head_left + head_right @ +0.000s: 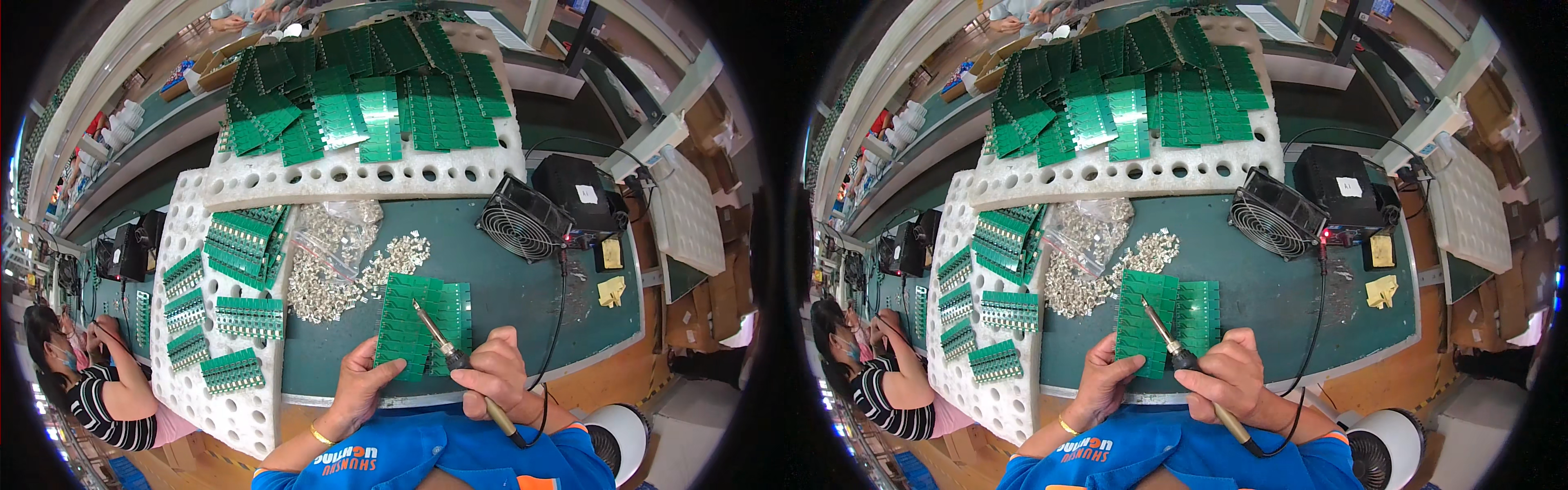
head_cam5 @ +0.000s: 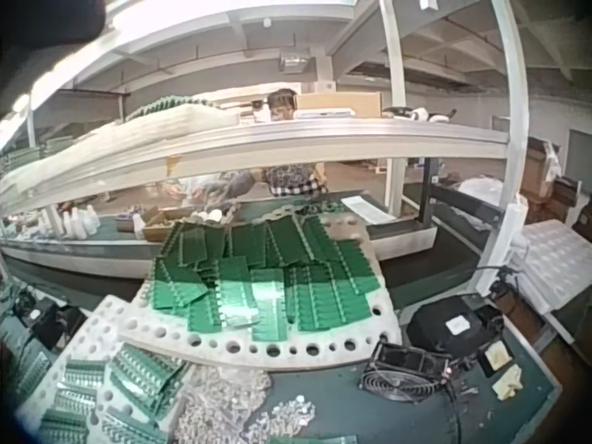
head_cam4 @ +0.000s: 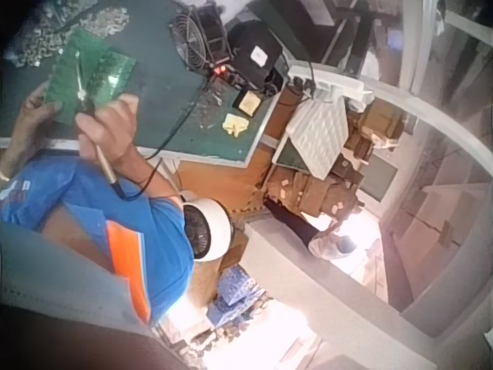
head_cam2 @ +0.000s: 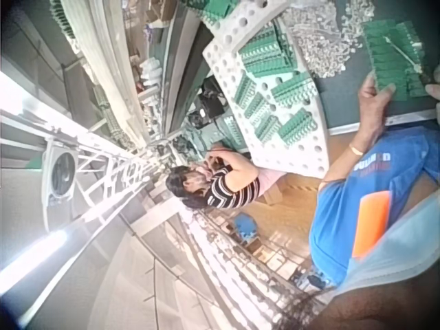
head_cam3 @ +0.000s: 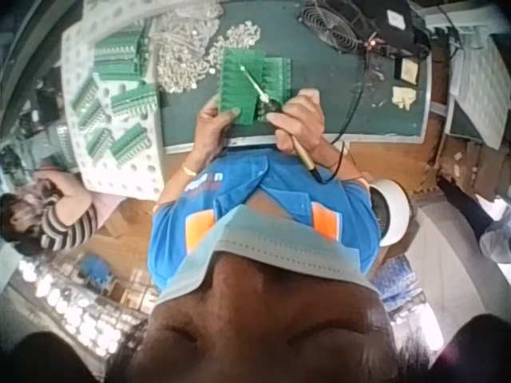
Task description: The person solders pins onto a circuit board strip using a soldering iron and solder wire, places the finished strip onto a stack of circuit boards, and solders pins onto another circuit board strip.
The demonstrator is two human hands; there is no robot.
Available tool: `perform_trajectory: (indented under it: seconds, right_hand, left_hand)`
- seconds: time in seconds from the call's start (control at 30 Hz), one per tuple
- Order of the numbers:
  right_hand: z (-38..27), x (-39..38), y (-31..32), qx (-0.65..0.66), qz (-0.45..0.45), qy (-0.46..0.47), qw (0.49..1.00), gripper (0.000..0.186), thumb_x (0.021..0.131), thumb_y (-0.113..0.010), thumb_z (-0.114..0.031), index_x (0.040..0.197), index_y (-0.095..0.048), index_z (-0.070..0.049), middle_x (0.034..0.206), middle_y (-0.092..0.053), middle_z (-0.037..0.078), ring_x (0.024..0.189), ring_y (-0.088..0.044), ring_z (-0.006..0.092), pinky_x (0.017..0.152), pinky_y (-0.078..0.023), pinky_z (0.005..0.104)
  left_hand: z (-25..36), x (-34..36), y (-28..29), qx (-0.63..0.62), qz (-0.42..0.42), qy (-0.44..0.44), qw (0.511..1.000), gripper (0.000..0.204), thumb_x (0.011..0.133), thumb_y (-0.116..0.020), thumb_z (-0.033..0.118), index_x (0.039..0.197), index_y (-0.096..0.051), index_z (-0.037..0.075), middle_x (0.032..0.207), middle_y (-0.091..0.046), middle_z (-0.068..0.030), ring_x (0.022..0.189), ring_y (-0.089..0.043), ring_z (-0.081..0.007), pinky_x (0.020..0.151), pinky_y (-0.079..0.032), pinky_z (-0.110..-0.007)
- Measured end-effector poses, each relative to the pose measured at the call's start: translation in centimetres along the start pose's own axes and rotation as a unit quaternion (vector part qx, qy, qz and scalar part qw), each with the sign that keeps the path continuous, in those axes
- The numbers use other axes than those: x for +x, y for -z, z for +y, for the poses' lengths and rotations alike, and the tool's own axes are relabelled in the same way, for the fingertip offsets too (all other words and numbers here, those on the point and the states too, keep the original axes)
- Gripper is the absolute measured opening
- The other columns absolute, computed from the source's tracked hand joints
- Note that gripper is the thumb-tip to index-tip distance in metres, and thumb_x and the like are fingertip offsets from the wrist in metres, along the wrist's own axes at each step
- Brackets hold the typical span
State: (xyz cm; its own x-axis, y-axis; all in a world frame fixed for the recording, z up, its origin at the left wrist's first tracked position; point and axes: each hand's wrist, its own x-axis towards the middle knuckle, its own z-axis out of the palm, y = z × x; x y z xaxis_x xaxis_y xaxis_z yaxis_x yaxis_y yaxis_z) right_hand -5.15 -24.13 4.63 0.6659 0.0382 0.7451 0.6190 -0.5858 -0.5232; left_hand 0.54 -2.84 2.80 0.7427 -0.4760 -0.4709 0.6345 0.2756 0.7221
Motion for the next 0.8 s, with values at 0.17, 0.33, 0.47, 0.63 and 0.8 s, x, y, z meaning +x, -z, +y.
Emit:
perform_trajectory:
  seconds: [0.17, 0.33, 0.47, 0.63, 0.8]
  right_hand:
    - [0.0, -0.4, 0.5, -0.009, 0.039, 0.005, 0.999, 0.018, 0.089, -0.065, -0.021, 0.102, -0.07, -0.009, 0.069, -0.055, 0.0, 0.059, -0.053, 0.0185, 0.064, -0.039, 0.0364]
    - [0.3, -0.8, 0.9, -0.003, 0.066, 0.009, 0.998, 0.019, 0.094, -0.063, -0.026, 0.1, -0.068, -0.008, 0.068, -0.056, 0.001, 0.058, -0.053, 0.0189, 0.064, -0.038, 0.0373]
    - [0.3, -1.2, 1.6, -0.003, 0.082, 0.002, 0.997, 0.02, 0.096, -0.061, -0.027, 0.099, -0.068, -0.008, 0.069, -0.057, 0.001, 0.057, -0.053, 0.019, 0.063, -0.038, 0.0377]
    - [0.9, -1.7, 2.4, -0.007, 0.104, 0.001, 0.995, 0.019, 0.096, -0.061, -0.026, 0.099, -0.068, -0.008, 0.07, -0.057, 0.002, 0.057, -0.053, 0.0191, 0.063, -0.038, 0.0377]
    - [1.3, -1.9, 2.8, -0.024, 0.124, 0.0, 0.992, 0.016, 0.094, -0.062, -0.022, 0.1, -0.068, -0.008, 0.069, -0.058, 0.001, 0.057, -0.053, 0.0187, 0.062, -0.038, 0.0368]
  left_hand:
    - [1.2, 0.3, 0.2, -0.016, 0.035, -0.027, 0.999, 0.032, 0.091, -0.068, -0.003, 0.122, -0.064, 0.001, 0.111, -0.072, -0.0076, 0.095, -0.069, -0.0127, 0.083, -0.057, -0.028]
    - [6.3, 1.6, -1.2, -0.012, 0.128, -0.108, 0.986, 0.024, 0.097, -0.061, 0.012, 0.12, -0.063, 0.005, 0.103, -0.072, -0.0033, 0.077, -0.065, -0.0072, 0.06, -0.047, -0.02]
    - [10.7, 3.4, -0.7, -0.02, 0.105, -0.186, 0.977, 0.019, 0.098, -0.06, 0.017, 0.113, -0.063, 0.007, 0.091, -0.068, 0.0004, 0.065, -0.056, -0.0054, 0.053, -0.04, -0.02]
    - [16.8, 10.1, -1.9, -0.027, 0.144, -0.2, 0.969, 0.009, 0.097, -0.061, 0.021, 0.094, -0.058, 0.013, 0.077, -0.057, 0.0031, 0.055, -0.041, -0.0053, 0.046, -0.029, -0.02]
    - [22.8, 17.7, -4.7, -0.004, 0.152, -0.2, 0.968, 0.013, 0.095, -0.063, 0.022, 0.087, -0.056, 0.014, 0.072, -0.054, 0.0021, 0.051, -0.039, -0.0075, 0.043, -0.026, -0.023]
